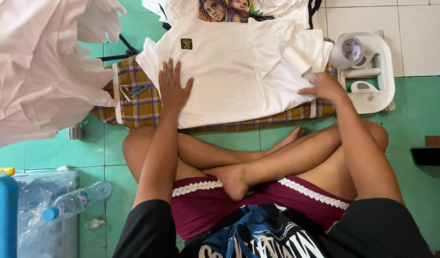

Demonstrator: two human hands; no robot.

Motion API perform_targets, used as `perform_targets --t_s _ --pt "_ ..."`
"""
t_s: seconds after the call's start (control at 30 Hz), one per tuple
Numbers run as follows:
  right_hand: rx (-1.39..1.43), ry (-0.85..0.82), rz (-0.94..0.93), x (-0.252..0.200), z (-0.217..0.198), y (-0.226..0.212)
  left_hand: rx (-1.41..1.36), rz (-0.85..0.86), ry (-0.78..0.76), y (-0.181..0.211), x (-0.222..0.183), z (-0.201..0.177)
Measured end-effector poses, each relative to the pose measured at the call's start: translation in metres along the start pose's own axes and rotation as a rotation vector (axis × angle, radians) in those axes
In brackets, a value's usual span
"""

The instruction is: Removing lint and small debris from white t-shirts using a lint roller and fingers while sitting on the floor.

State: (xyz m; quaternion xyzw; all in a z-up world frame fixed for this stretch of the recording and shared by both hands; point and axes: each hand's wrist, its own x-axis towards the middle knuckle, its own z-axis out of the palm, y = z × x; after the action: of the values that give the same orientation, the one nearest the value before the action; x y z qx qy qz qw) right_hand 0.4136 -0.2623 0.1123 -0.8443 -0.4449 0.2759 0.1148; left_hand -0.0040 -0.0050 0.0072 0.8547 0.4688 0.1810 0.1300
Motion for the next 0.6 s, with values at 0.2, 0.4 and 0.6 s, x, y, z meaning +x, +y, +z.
perform_targets --t_s 0.2,0.4,0.6 --pt "0.080 -0.020 0.144 -0.034 -0.010 0.048 -0.060 -0.030 -0.038 0.005 -0.006 -0.007" --pt "0.551 0.196 0.115 -0.040 0.009 0.082 -0.113 -0.115 -0.110 0.003 -0.015 -0.019" --pt "0.343 0.175 0.088 -0.013 0.025 0.124 0.161 -0.204 -0.220 -0.001 -0.037 -0.055"
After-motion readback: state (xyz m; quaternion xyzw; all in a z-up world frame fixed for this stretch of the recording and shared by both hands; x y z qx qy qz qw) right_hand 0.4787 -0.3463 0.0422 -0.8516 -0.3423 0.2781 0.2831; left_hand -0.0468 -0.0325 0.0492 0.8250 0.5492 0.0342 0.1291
